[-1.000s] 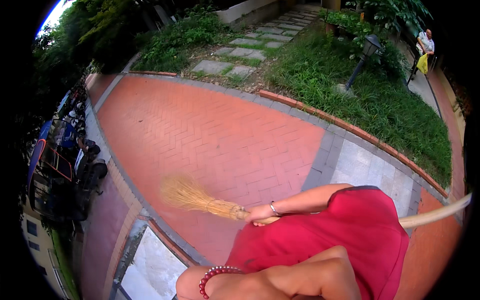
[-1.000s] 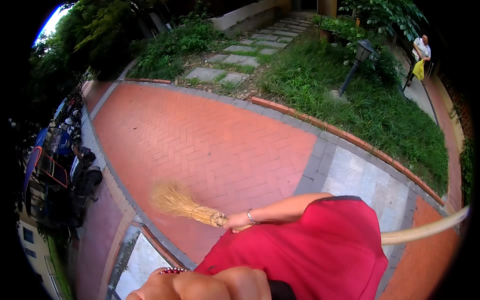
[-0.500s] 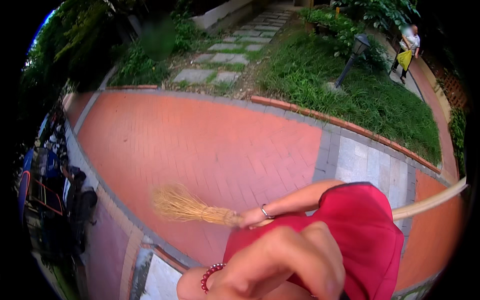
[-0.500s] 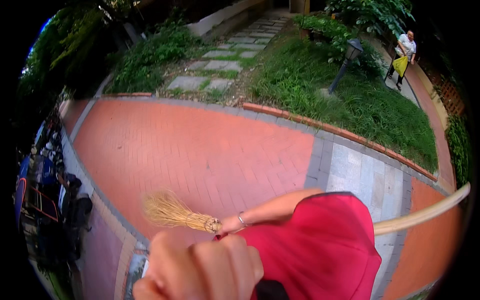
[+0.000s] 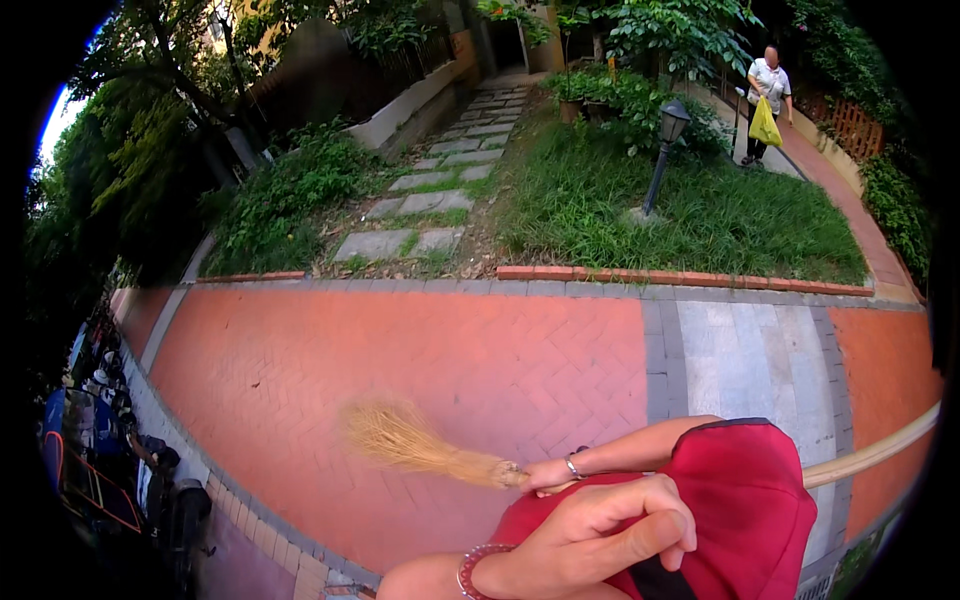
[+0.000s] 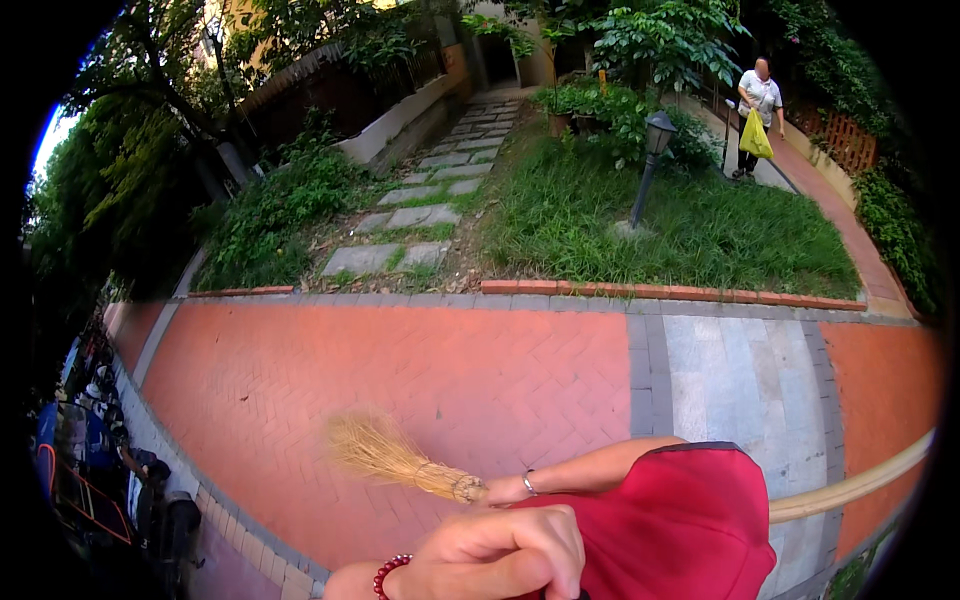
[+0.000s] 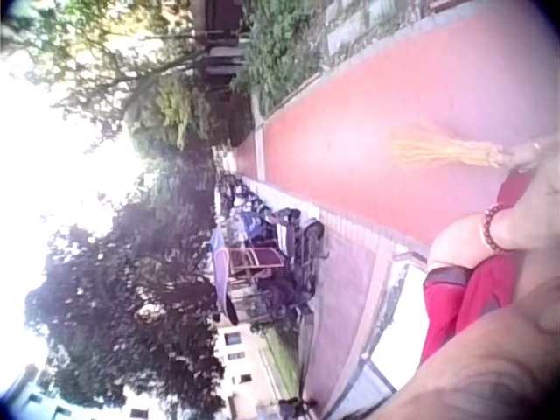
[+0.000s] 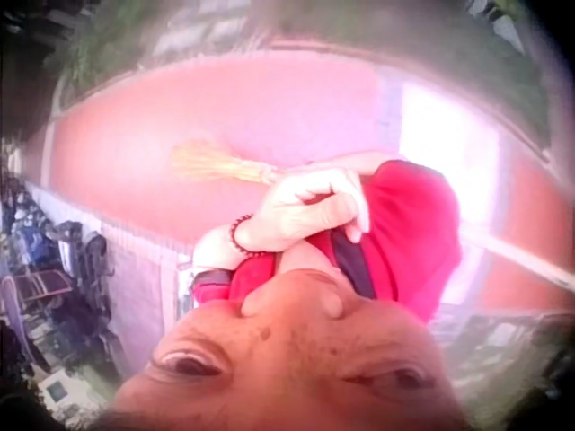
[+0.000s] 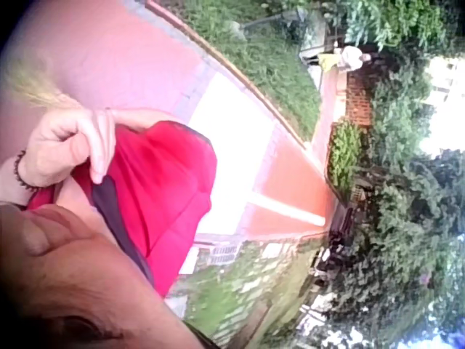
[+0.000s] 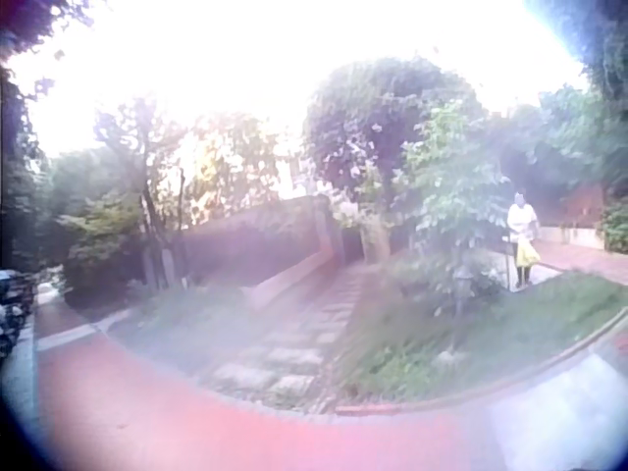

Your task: The person carries a broom while walking along paved pathways and up a ramp.

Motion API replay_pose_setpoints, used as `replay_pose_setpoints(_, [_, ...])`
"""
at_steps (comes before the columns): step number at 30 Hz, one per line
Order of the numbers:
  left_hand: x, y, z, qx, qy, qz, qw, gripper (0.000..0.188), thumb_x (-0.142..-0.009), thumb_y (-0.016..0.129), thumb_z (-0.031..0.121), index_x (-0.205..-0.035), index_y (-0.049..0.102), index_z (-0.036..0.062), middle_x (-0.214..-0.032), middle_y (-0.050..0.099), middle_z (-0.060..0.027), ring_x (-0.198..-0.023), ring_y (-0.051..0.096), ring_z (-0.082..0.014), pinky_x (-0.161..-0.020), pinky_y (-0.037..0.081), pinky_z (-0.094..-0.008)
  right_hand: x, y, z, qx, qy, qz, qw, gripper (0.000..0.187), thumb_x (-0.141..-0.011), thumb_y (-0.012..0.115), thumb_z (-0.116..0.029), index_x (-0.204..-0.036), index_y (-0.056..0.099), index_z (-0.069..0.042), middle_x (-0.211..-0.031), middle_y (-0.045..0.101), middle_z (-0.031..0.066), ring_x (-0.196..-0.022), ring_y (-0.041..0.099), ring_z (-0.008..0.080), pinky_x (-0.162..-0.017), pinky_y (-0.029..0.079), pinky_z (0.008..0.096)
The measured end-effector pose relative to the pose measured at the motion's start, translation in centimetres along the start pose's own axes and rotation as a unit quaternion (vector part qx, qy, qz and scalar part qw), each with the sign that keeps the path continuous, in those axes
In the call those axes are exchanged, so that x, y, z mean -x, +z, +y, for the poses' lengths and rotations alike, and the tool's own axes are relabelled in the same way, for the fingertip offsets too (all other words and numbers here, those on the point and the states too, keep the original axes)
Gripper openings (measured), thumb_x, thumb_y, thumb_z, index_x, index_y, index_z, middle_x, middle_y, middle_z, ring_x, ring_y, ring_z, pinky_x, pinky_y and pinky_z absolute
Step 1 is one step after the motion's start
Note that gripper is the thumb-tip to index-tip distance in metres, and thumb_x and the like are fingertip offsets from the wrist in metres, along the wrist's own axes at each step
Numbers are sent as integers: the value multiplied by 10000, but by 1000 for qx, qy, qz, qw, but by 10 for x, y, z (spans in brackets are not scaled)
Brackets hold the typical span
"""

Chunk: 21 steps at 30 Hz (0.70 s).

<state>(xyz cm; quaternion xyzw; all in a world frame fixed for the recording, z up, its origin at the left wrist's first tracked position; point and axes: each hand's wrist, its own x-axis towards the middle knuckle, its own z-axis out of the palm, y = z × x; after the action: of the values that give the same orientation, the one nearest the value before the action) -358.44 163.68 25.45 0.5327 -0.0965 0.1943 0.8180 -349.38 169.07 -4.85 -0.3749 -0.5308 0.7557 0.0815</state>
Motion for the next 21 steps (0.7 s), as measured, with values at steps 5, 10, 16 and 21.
replay_pose_setpoints(5, [-9, -5, 15, -106, -50, 51, 992, 194, -945, 468, 155, -863, 569, 11, -750, 596, -38, -716, 573, -117, -686, 464, -252, 3, -26, -3, -30, 61, 40, 997, 180, -808, 530, -207, -705, 449, -84, -619, 432, -35, -520, 412, 65, -463, 351, 240])
replay_pose_setpoints(10, [-34, -21, 6, -232, 170, -96, 953, 154, -889, 525, 176, -933, 590, 43, -876, 586, -68, -834, 554, -217, -753, 430, -323, 3, -62, 18, -28, 70, 98, 992, 192, -804, 547, -248, -753, 494, -71, -620, 488, -19, -523, 459, 73, -467, 385, 234])
replay_pose_setpoints(16, [-47, -44, 0, -138, 186, -220, 948, 317, -815, 563, 362, -940, 604, 73, -967, 563, -69, -921, 517, -256, -806, 361, -392, 5, -92, 32, -79, 76, 144, 983, 248, -815, 547, -288, -775, 520, -45, -620, 528, 9, -521, 506, 92, -483, 443, 242])
replay_pose_setpoints(21, [-54, -64, 13, -171, 152, -278, 933, 331, -819, 560, 370, -955, 603, 71, -992, 563, -71, -918, 520, -251, -802, 367, -387, 8, -104, 38, -97, 73, 140, 983, 248, -821, 547, -281, -787, 517, -37, -628, 534, 14, -527, 513, 94, -487, 456, 244])
